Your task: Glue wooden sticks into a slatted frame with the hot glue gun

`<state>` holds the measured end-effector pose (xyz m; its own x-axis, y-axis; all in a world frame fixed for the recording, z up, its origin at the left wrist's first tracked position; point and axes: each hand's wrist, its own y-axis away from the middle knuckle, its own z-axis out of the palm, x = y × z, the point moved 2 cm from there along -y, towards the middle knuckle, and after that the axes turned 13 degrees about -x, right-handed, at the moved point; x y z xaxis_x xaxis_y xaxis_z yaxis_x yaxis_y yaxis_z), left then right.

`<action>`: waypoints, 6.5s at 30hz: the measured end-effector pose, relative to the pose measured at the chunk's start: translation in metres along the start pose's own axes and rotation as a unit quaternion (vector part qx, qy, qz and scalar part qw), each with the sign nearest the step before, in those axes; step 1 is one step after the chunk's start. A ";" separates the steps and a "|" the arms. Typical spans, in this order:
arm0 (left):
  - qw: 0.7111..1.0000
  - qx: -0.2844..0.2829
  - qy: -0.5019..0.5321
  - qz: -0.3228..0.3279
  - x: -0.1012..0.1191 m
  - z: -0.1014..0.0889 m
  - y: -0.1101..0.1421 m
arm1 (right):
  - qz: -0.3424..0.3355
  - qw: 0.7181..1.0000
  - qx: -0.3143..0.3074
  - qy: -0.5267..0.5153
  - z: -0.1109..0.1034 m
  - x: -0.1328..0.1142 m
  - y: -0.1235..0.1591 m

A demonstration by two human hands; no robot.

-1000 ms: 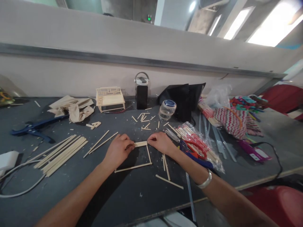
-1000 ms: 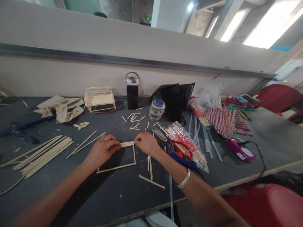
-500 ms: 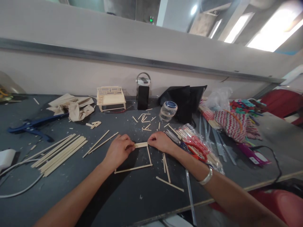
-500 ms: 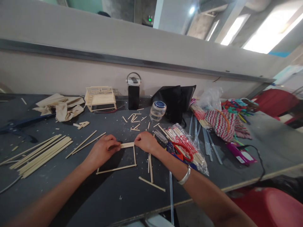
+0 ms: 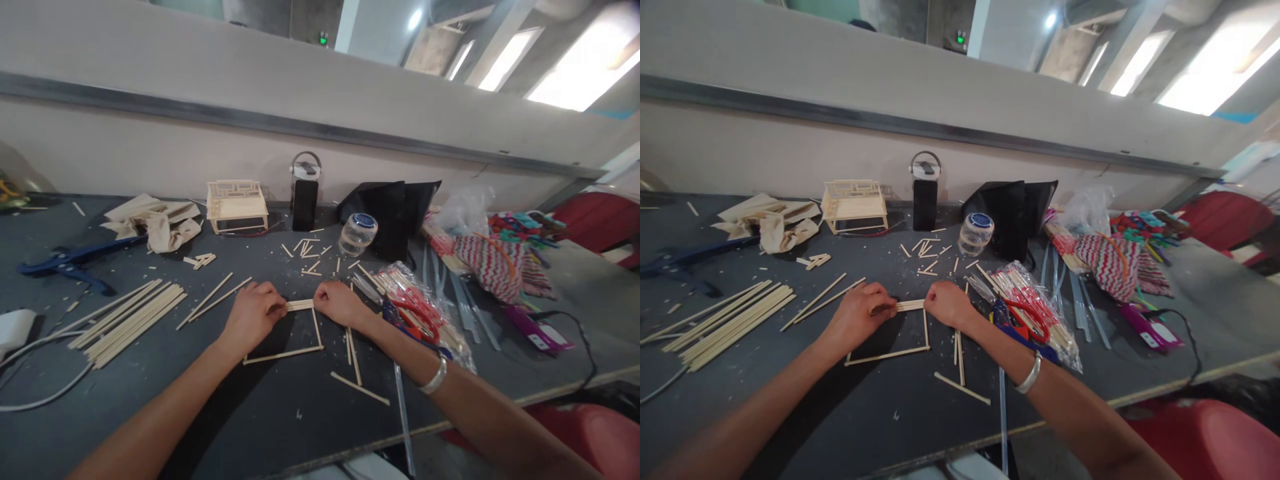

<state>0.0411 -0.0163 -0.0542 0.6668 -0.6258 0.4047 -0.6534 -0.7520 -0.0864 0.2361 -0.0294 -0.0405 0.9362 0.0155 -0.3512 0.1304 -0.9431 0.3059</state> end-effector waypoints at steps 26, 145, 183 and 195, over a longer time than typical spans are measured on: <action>0.969 0.136 0.112 -0.172 -0.055 -0.043 0.013 | 0.066 0.942 0.327 -0.039 -0.062 0.049 0.084; 0.955 -0.226 0.157 -0.113 0.070 -0.092 0.031 | -0.137 0.930 0.100 -0.327 0.000 -0.003 0.117; 0.932 -0.285 0.210 -0.073 0.002 -0.051 -0.004 | -0.150 0.937 0.165 -0.269 0.030 0.014 0.155; 0.997 -0.035 0.045 -0.051 0.001 -0.051 0.045 | -0.196 0.942 0.093 -0.257 0.046 -0.010 0.155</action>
<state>-0.0060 -0.0400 -0.0114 0.6985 -0.5235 0.4879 -0.6091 -0.7928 0.0215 0.2321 -0.1912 -0.0304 0.5396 0.2573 -0.8017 0.3292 -0.9408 -0.0804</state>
